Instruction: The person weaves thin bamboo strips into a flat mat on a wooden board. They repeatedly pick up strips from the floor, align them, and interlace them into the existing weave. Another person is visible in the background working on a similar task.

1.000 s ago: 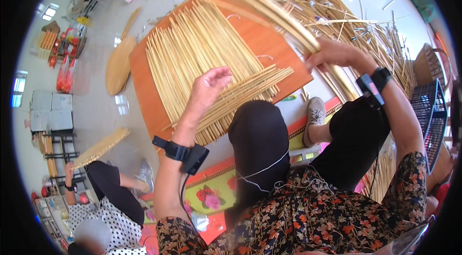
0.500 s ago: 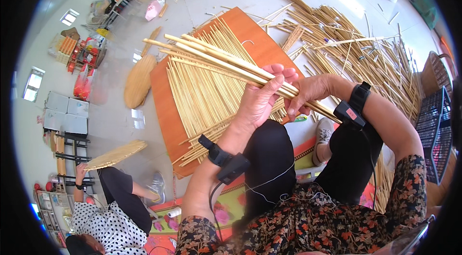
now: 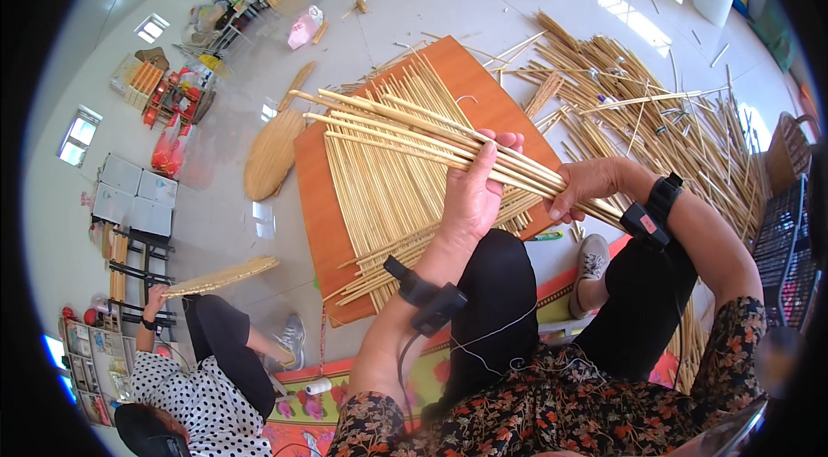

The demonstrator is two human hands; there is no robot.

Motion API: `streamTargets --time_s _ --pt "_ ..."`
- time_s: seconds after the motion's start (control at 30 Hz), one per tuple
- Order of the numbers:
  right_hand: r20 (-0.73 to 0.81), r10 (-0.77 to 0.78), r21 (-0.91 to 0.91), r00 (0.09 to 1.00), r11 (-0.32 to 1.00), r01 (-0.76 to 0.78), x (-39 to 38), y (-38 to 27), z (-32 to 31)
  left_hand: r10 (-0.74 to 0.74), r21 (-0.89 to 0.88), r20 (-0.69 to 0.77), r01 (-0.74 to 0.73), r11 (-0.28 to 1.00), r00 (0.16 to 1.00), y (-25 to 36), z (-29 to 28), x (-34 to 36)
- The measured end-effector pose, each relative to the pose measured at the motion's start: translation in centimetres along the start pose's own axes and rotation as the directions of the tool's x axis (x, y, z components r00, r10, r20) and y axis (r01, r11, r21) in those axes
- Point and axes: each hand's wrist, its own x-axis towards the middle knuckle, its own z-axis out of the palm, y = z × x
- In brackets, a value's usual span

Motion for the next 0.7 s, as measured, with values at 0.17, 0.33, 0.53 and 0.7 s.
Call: streamTargets --time_s 0.17,0.33,0.53,0.7 --pt "-0.025 -0.049 -0.022 0.999 0.999 0.048 -0.5 -0.3 -0.3 0.031 0.086 -0.029 -0.028 0.996 0.999 0.1 0.7 -0.3" --pt "-0.117 -0.103 0.085 0.988 0.99 0.113 -1.1 -0.3 -0.5 0.066 0.144 -0.115 -0.049 0.988 0.991 0.3 -0.2 -0.5" --pt "-0.107 -0.147 0.125 0.983 0.979 0.16 -1.5 -0.8 -0.2 0.092 0.152 -0.127 -0.073 0.986 0.988 0.7 0.2 -1.0" --pt "-0.047 -0.14 0.176 0.989 0.973 0.147 -1.7 -1.0 0.1 0.106 0.125 -0.106 -0.093 0.988 0.989 0.9 0.8 -0.9"
